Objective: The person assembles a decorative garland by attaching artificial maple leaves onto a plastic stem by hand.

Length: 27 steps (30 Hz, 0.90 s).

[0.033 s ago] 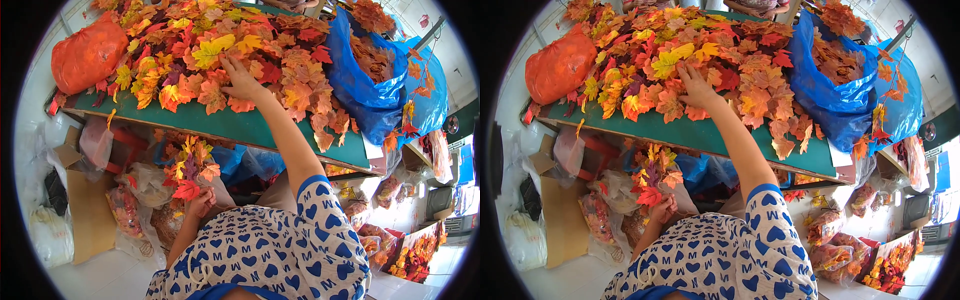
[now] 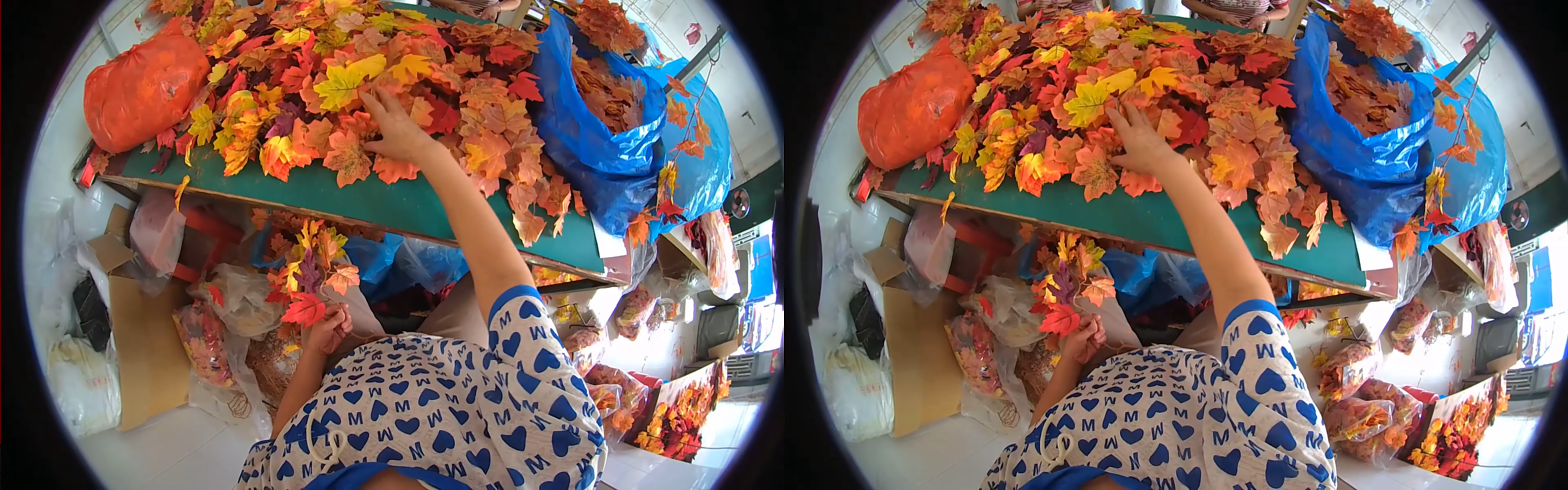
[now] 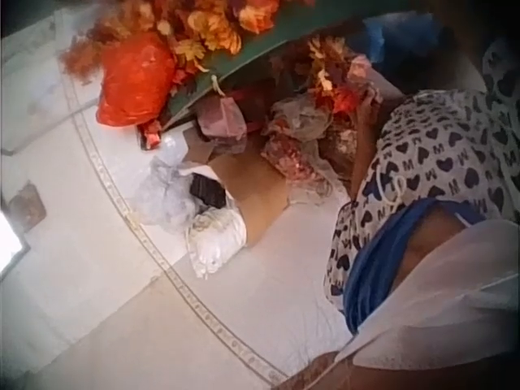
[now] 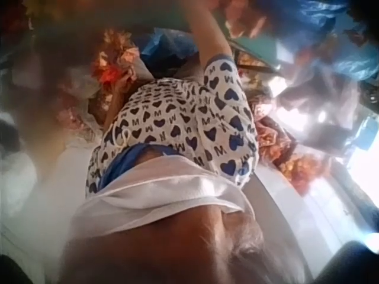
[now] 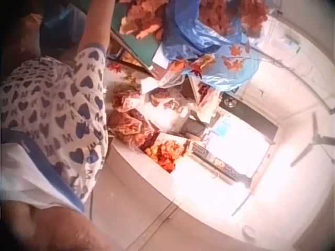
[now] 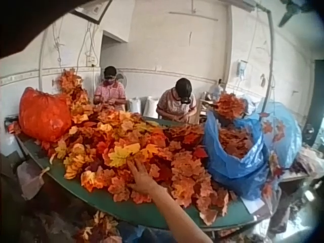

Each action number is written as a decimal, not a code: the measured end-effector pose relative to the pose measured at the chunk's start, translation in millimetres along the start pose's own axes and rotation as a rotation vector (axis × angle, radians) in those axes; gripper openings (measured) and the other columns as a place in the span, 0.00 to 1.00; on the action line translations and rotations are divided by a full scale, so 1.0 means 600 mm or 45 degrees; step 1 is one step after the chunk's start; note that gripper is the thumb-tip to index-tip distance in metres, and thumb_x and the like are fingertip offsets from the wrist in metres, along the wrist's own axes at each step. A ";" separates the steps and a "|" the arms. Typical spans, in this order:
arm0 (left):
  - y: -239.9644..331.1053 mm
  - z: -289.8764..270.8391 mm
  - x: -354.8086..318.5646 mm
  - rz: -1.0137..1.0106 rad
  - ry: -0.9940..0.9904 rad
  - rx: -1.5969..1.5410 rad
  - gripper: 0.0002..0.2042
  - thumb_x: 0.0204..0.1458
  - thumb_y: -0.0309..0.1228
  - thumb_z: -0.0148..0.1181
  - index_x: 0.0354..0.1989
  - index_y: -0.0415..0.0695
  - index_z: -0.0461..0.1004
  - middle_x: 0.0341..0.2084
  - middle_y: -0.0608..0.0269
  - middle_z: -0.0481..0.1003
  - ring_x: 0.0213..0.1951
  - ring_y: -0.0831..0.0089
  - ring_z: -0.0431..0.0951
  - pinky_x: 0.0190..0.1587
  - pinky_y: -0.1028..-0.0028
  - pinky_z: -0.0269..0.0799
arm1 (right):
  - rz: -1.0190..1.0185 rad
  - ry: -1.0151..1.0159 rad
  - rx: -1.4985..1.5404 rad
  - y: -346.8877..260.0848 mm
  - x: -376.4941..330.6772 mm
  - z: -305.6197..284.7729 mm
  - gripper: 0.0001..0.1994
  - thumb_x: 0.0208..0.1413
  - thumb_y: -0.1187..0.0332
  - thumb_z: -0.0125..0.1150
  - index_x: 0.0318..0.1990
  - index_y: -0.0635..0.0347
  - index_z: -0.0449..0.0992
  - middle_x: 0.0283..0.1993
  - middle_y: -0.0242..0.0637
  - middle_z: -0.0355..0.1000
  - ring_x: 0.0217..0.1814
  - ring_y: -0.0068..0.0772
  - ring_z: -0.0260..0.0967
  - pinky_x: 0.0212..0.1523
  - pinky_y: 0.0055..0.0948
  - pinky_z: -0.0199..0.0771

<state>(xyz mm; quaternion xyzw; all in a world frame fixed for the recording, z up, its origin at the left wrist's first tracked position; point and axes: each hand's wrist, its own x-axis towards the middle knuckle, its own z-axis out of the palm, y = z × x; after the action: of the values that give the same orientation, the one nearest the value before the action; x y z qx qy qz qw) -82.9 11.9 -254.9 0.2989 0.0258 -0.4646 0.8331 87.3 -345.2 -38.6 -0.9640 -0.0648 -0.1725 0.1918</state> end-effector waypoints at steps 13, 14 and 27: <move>-0.011 -0.015 -0.015 0.036 -0.020 -0.039 0.09 0.55 0.27 0.53 0.44 0.42 0.72 0.24 0.66 0.67 0.26 0.75 0.66 0.30 0.77 0.60 | 0.003 -0.258 0.046 -0.093 -0.248 -0.158 0.27 0.50 0.62 0.60 0.58 0.56 0.63 0.58 0.42 0.63 0.58 0.45 0.62 0.57 0.38 0.63; -0.014 -0.013 -0.012 0.030 -0.024 -0.046 0.09 0.55 0.27 0.53 0.44 0.42 0.72 0.24 0.66 0.67 0.26 0.75 0.66 0.30 0.77 0.60 | -0.085 -0.024 -0.415 -0.076 -0.248 -0.156 0.26 0.51 0.60 0.60 0.57 0.54 0.64 0.57 0.41 0.64 0.60 0.42 0.61 0.58 0.39 0.61; -0.007 -0.026 -0.004 0.060 -0.041 -0.117 0.09 0.54 0.27 0.55 0.43 0.43 0.72 0.27 0.65 0.69 0.25 0.76 0.65 0.30 0.77 0.60 | 0.141 -0.100 -0.659 0.011 -0.276 -0.184 0.11 0.51 0.61 0.58 0.35 0.59 0.74 0.40 0.39 0.71 0.48 0.41 0.68 0.51 0.39 0.66</move>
<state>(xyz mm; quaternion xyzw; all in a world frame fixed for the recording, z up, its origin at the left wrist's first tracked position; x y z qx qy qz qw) -84.0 20.3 -269.1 0.2533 0.0265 -0.4481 0.8569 -99.9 -404.7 -4.3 -0.9890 0.0269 -0.1350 -0.0544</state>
